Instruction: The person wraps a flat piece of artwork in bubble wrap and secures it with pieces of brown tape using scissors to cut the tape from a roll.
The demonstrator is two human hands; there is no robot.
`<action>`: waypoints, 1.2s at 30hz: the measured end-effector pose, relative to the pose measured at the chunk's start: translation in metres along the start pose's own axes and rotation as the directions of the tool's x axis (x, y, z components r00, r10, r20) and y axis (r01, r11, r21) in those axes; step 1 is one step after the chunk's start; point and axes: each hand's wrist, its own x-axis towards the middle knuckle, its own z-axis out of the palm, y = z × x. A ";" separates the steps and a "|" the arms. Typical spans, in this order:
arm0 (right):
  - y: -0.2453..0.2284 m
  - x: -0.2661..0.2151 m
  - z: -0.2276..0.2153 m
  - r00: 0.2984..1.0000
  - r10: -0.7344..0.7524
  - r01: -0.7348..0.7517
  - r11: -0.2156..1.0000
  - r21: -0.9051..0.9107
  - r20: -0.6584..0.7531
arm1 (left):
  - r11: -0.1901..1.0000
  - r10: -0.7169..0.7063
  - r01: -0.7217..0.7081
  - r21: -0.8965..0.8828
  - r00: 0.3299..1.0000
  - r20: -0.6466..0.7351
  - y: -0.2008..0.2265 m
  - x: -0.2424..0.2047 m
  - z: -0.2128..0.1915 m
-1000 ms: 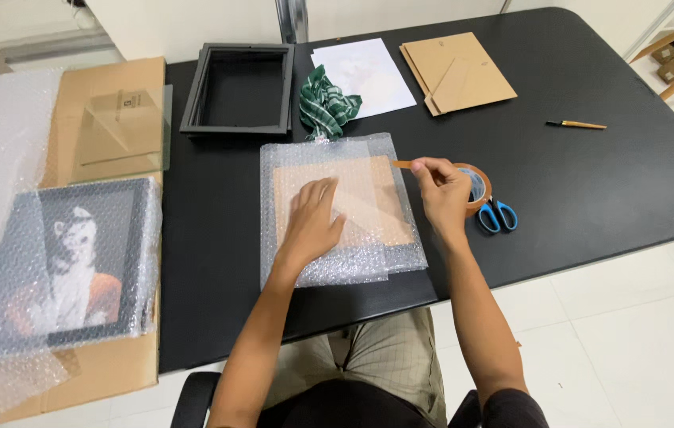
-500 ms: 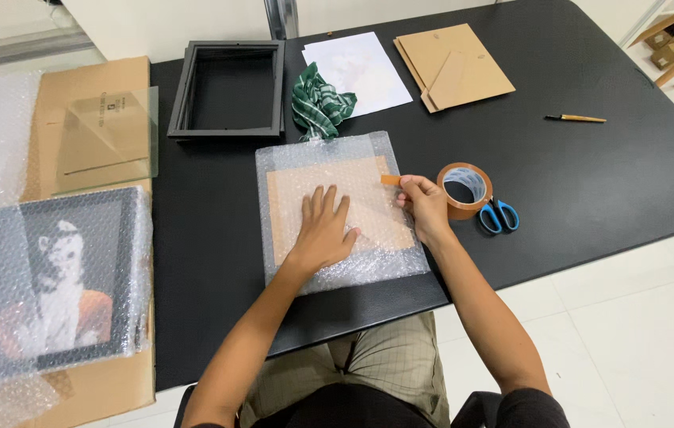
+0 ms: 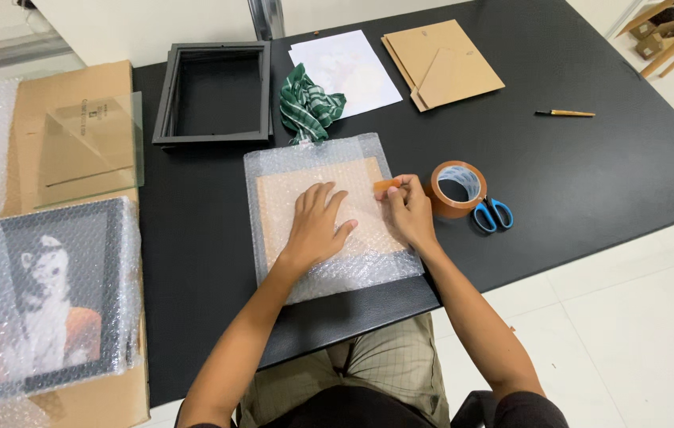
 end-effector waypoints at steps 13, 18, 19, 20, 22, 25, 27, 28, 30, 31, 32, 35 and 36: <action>-0.013 -0.008 -0.004 0.999 -0.023 0.023 1.000 0.014 -0.045 | 0.999 0.004 -0.007 0.032 0.998 0.064 0.007 0.001 0.019; -0.013 -0.004 -0.007 0.998 0.029 -0.030 0.999 -0.015 -0.060 | 1.000 -0.002 0.002 0.008 0.999 0.052 0.016 0.003 0.016; 0.001 0.006 -0.005 0.998 0.032 -0.033 0.999 -0.015 -0.063 | 1.000 0.001 -0.001 0.006 0.999 0.054 0.019 0.006 0.013; 0.015 0.016 -0.003 0.995 0.024 -0.019 0.998 0.058 -0.094 | 0.999 0.037 -0.038 0.030 0.999 0.031 0.021 0.009 0.010; 0.031 0.028 0.001 0.992 0.019 -0.003 0.992 0.130 -0.127 | 0.996 0.075 -0.076 0.053 0.997 0.008 0.019 0.013 0.015; 0.032 0.032 0.006 0.981 0.050 -0.024 0.991 0.135 -0.188 | 0.993 0.089 -0.089 0.072 0.996 0.003 0.010 0.017 0.031; 0.024 0.028 0.006 0.978 0.088 -0.061 0.987 0.149 -0.189 | 0.994 0.079 -0.078 0.075 0.997 -0.004 0.009 0.019 0.033; 0.030 0.030 0.008 0.978 0.091 -0.063 0.987 0.149 -0.189 | 0.994 0.078 -0.078 0.074 0.997 -0.002 0.011 0.019 0.033; 0.044 0.032 0.010 0.985 0.120 -0.096 0.979 0.182 -0.127 | 0.993 0.092 -0.089 0.083 0.995 -0.030 0.013 0.017 0.035; 0.044 0.033 0.010 0.984 0.124 -0.100 0.978 0.182 -0.125 | 0.993 0.090 -0.087 0.080 0.996 -0.027 0.014 0.018 0.035; 0.045 0.033 0.010 0.987 0.133 -0.114 0.976 0.184 -0.094 | 0.993 0.096 -0.093 0.071 0.994 -0.043 0.014 0.018 0.035; 0.034 0.028 0.008 0.985 0.162 -0.149 0.971 0.187 -0.055 | 0.991 0.126 -0.123 0.049 0.990 -0.057 0.009 0.019 0.042; 0.028 0.026 0.007 0.983 0.176 -0.164 0.968 0.187 -0.048 | 0.988 0.150 -0.148 0.036 0.987 -0.058 0.006 0.020 0.046</action>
